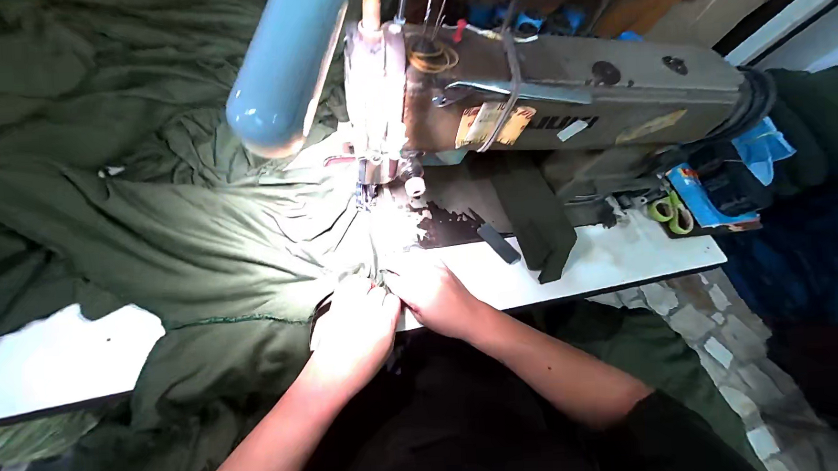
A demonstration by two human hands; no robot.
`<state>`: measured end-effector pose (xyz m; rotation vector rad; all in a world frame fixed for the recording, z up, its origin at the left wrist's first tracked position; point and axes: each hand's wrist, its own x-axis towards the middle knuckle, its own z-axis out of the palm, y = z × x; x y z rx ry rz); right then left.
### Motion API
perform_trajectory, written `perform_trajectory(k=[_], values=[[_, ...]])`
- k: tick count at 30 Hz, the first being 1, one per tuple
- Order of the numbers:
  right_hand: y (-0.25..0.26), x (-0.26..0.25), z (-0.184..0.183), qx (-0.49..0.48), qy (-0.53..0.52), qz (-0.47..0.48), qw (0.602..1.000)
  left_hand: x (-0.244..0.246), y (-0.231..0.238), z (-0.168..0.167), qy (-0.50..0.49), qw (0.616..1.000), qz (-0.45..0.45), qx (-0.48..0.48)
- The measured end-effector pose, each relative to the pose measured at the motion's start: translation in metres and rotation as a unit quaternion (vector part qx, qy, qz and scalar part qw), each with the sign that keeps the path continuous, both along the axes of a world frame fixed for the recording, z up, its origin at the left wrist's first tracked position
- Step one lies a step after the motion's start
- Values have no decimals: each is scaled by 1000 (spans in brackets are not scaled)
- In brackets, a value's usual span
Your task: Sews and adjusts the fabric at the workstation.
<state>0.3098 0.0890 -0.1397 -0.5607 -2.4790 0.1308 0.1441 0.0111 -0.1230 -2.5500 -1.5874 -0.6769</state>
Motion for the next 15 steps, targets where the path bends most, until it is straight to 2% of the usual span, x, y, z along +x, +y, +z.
perform_trajectory(k=[6,10,15], values=[[-8,1,2,-1,-19,-28,999,-12,-7,9,-74,995,23,-65],[-11,2,3,2,-29,-21,999,-23,17,28,-96,991,54,-76],[-12,0,7,20,-38,-20,999,-23,63,6,-32,998,-43,-35]])
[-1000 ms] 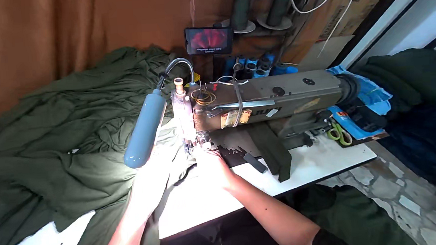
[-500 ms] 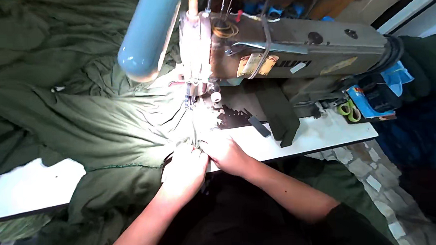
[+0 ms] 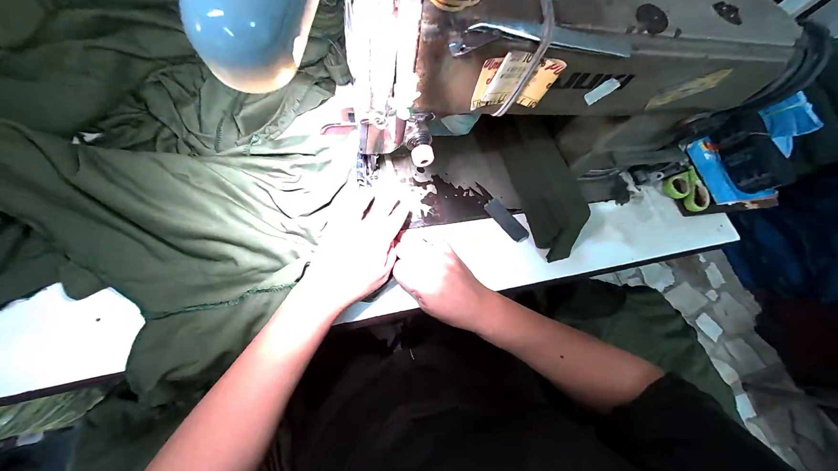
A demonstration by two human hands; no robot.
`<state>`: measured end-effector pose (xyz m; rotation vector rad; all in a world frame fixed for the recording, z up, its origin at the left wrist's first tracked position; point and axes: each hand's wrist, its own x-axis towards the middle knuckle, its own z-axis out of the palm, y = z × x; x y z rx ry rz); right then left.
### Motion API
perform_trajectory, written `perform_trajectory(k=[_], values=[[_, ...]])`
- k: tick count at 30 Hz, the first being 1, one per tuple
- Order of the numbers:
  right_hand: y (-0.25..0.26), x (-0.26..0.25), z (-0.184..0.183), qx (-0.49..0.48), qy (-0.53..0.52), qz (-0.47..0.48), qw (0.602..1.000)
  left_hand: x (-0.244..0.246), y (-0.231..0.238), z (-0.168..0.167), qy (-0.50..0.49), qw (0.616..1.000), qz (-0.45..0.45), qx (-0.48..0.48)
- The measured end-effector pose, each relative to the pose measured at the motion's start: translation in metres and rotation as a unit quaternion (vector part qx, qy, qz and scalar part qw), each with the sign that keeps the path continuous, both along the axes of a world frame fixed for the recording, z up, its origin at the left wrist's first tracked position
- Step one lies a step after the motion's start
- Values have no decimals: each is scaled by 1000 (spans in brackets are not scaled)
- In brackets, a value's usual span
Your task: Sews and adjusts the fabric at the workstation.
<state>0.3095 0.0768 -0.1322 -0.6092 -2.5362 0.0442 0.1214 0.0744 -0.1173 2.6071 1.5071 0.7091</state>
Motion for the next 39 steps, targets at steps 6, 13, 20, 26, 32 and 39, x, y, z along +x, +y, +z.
perform_trajectory(k=[6,13,20,26,32,39], values=[[-3,-4,4,-12,-8,-3,1000,-18,0,-3,87,996,-7,-17],[-4,-4,7,-23,-13,0,1000,-21,-2,2,112,992,-10,-50],[-2,-5,10,-8,-30,-5,1000,-26,0,-11,7,999,-39,28],[1,-8,9,7,-39,-17,999,-29,5,-10,19,999,-37,28],[9,-13,7,7,-46,-42,998,-34,18,-11,25,999,-36,27],[30,-20,6,3,-32,-45,998,-36,36,-6,32,999,-26,20]])
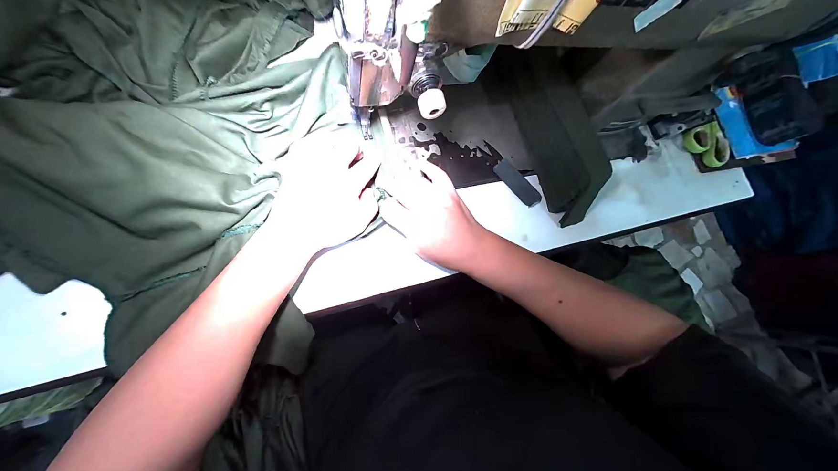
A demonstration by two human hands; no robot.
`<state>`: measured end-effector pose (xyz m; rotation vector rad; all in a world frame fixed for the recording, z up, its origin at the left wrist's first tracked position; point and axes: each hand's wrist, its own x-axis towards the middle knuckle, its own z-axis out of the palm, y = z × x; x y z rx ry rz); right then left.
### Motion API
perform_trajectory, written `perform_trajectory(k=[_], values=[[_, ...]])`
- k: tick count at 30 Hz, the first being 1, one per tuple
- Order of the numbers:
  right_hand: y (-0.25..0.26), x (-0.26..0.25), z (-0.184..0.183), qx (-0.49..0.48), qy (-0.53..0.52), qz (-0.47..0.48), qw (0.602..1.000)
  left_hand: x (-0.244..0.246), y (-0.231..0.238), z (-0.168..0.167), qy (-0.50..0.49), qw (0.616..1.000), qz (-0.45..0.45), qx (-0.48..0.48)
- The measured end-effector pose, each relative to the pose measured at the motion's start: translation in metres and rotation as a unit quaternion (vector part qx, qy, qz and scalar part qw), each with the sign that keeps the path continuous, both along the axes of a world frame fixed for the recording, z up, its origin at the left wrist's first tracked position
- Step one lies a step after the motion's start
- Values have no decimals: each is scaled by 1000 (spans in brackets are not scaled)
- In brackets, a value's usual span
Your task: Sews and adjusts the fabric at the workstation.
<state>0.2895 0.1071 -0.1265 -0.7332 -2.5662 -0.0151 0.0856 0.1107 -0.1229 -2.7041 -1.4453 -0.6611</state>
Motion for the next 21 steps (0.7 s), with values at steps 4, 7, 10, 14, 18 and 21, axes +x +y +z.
perform_trajectory(k=[4,7,10,14,18,21], values=[[10,-4,-2,6,0,-4,1000,0,7,1,7,1000,14,4],[11,-5,1,-20,-10,-9,1000,11,-11,7,-17,998,42,-39],[10,-4,3,-35,-50,-22,998,21,-34,0,-63,996,48,-27],[11,-3,1,-19,-47,-26,998,19,-37,-3,-57,998,19,-1],[14,-6,4,-43,-69,-42,996,17,-31,-6,-40,999,17,6],[17,-8,5,-57,-59,-50,995,16,-27,-4,-35,999,36,-11]])
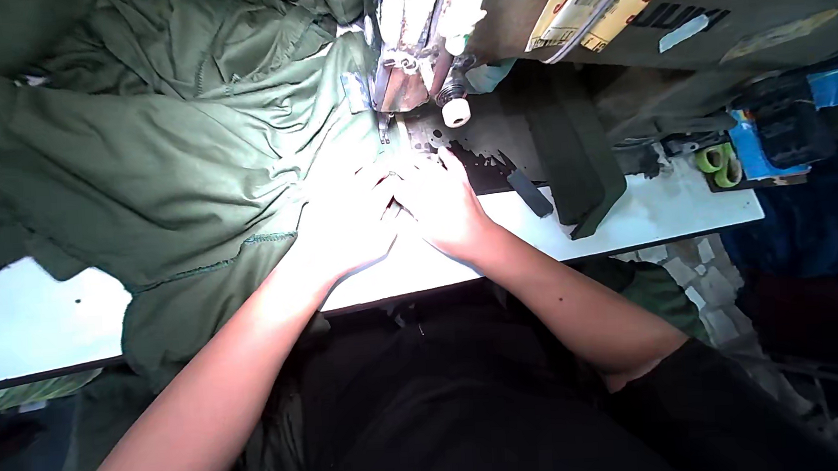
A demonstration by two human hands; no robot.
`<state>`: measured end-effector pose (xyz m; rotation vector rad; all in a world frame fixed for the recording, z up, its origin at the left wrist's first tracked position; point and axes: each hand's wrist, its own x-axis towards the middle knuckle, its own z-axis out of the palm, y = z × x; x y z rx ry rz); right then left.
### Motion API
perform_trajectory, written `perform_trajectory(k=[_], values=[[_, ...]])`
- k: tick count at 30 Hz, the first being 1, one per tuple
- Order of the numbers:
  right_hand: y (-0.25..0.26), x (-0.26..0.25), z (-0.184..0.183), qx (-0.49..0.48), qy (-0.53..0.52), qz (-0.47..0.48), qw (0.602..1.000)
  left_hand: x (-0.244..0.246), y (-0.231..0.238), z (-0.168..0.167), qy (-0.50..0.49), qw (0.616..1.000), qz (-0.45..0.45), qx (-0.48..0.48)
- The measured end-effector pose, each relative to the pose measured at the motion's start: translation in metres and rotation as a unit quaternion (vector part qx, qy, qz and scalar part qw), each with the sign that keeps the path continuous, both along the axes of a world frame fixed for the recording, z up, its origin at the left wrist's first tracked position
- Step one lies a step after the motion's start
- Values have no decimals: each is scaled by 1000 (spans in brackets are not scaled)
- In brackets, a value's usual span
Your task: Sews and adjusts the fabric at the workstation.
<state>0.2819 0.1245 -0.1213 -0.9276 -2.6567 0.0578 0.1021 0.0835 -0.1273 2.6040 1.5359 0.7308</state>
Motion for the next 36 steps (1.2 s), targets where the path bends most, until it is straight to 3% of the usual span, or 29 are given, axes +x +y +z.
perform_trajectory(k=[15,19,21,23,25,27,29,32,36], values=[[26,-6,-16,13,42,-35,998,-2,25,4,23,998,49,-45],[28,-5,-11,-54,18,-50,997,1,25,9,28,994,65,-82],[22,2,5,-120,21,-53,991,-1,26,3,28,996,59,-54],[11,23,18,-97,118,-27,988,-7,32,-17,45,997,56,5],[4,62,42,-33,180,-22,983,-7,33,-19,55,997,53,6],[11,124,60,44,215,-95,971,-2,29,-7,43,997,54,-23],[29,185,62,103,249,-230,935,1,27,-1,53,996,61,-43],[48,236,37,98,205,-383,895,0,28,0,54,996,61,-45],[53,258,-17,145,127,-373,908,-2,31,-8,86,992,66,-59]])
